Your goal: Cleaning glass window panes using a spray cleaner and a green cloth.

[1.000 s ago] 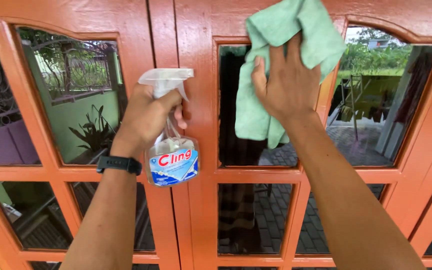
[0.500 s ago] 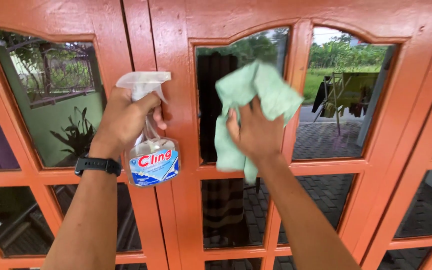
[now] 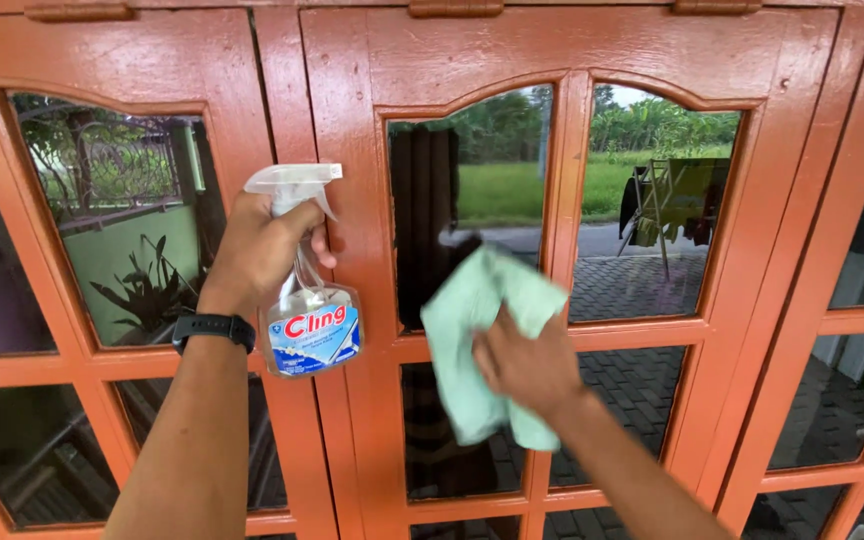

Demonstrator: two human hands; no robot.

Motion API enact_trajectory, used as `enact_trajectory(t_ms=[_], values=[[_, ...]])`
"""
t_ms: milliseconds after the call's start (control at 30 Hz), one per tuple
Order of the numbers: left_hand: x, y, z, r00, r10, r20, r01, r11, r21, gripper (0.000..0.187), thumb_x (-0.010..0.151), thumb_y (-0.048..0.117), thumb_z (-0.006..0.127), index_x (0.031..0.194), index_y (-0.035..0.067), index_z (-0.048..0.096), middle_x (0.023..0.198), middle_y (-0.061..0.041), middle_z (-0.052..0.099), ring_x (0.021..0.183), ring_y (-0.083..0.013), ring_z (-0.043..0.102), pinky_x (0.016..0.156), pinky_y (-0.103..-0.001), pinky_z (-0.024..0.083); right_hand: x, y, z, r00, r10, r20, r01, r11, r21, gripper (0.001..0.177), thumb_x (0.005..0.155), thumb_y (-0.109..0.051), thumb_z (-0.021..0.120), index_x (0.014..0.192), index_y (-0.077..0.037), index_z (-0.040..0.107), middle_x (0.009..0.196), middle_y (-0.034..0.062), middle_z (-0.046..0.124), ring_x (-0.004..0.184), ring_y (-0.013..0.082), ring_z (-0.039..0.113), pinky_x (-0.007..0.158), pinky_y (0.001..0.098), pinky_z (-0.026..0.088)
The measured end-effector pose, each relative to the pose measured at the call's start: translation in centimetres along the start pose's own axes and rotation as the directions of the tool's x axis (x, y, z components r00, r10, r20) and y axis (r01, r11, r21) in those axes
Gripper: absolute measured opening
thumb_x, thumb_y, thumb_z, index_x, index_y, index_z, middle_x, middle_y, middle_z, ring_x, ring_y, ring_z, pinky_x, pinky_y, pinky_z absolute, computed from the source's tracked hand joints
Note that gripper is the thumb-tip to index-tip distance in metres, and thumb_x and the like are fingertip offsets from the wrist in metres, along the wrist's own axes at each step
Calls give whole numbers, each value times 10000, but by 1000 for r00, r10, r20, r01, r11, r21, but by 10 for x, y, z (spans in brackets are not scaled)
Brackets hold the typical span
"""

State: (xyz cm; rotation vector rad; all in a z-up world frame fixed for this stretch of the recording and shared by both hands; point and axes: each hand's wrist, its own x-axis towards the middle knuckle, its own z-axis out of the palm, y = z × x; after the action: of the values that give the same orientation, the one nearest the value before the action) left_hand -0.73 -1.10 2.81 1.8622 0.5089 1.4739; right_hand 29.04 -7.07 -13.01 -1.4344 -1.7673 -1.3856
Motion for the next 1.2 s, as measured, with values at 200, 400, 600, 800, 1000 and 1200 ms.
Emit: enact_trajectory(t_ms=[200, 400, 600, 800, 1000, 1200], values=[[-6, 8, 3, 999, -44, -31, 44, 999, 0, 131, 927, 59, 570, 866, -5, 667, 672, -77, 649, 577, -166, 648, 544, -326, 556, 107, 61, -38, 963, 201, -177, -213, 976, -48, 540, 946, -402, 563, 1381, -82, 553, 1349, 392, 527, 1210, 479, 537, 699, 633, 533], [-2, 0, 3, 1000, -8, -17, 7, 999, -32, 143, 929, 58, 568, 868, -6, 680, 688, -72, 679, 573, -157, 640, 542, -318, 560, 156, 64, -20, 892, 163, -421, -243, 959, -143, 631, 1026, -376, 516, 1511, 24, 459, 1548, 300, 409, 1476, 524, 394, 1195, 695, 419], [3, -8, -1, 1000, 15, -14, -14, 1000, 24, 163, 936, 58, 558, 844, -21, 667, 669, -71, 650, 564, -166, 675, 543, -327, 574, 138, 55, -18, 946, 196, -257, -239, 960, -146, 482, 988, -363, 497, 1368, -86, 603, 1368, 236, 609, 1199, 386, 600, 789, 603, 501], [-3, 3, 4, 1000, 18, -24, -17, 999, 52, 159, 915, 53, 567, 825, -14, 679, 653, -73, 659, 560, -171, 666, 543, -336, 590, 119, 47, -15, 944, 116, -309, -166, 976, -140, 311, 1100, -342, 511, 1146, -102, 704, 1187, 145, 710, 929, 314, 641, 739, 504, 516], [-2, -6, 1, 999, 21, -26, -20, 999, 38, 171, 921, 60, 556, 805, -15, 657, 651, -71, 639, 570, -179, 670, 546, -337, 589, 107, 36, -16, 908, 53, -416, -131, 978, -160, 290, 1023, -338, 522, 1069, -120, 708, 1081, 106, 693, 1019, 299, 665, 775, 500, 536], [-4, -5, 2, 999, 1, -51, 1, 999, 36, 170, 922, 73, 560, 809, -13, 654, 643, -70, 631, 576, -188, 674, 528, -353, 566, 77, 26, -1, 943, 16, -331, -61, 990, -126, 292, 966, -354, 568, 803, -160, 714, 1099, 163, 712, 989, 304, 666, 616, 506, 511]])
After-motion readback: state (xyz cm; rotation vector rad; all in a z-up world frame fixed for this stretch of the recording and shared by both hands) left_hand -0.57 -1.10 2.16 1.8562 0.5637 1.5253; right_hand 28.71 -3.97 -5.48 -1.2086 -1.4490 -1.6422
